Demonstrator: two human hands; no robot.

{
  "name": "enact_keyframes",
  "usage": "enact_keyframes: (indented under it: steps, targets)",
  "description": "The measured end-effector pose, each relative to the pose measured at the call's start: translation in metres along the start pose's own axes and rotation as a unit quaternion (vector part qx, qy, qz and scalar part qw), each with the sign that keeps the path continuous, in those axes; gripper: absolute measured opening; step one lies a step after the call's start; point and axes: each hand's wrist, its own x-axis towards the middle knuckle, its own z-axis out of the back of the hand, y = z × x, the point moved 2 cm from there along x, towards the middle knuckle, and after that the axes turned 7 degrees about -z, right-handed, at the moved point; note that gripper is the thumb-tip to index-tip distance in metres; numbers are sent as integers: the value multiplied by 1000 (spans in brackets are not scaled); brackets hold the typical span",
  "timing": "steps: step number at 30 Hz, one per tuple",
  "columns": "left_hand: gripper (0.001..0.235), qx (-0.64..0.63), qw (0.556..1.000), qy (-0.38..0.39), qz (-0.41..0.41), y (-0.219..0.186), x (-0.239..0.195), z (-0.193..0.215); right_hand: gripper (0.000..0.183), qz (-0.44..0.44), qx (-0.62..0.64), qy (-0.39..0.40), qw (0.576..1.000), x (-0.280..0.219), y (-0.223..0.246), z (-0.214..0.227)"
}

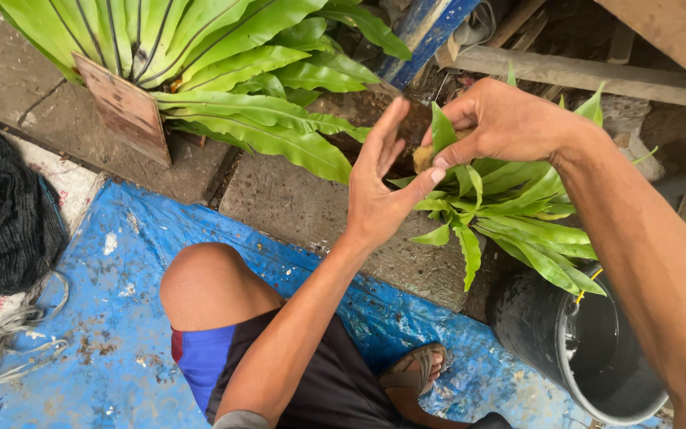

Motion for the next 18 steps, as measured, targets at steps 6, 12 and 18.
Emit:
enact_keyframes:
  steps: [6,12,18]
  targets:
    - [57,-32,991,39,127,34,-4,-7,27,64,119,3,991,-6,4,2]
    - [37,-6,992,26,126,42,-8,-11,26,15,48,-38,998,-10,6,6]
    - [27,19,991,12,134,42,-7,-9,31,71,125,-30,989,-13,28,11]
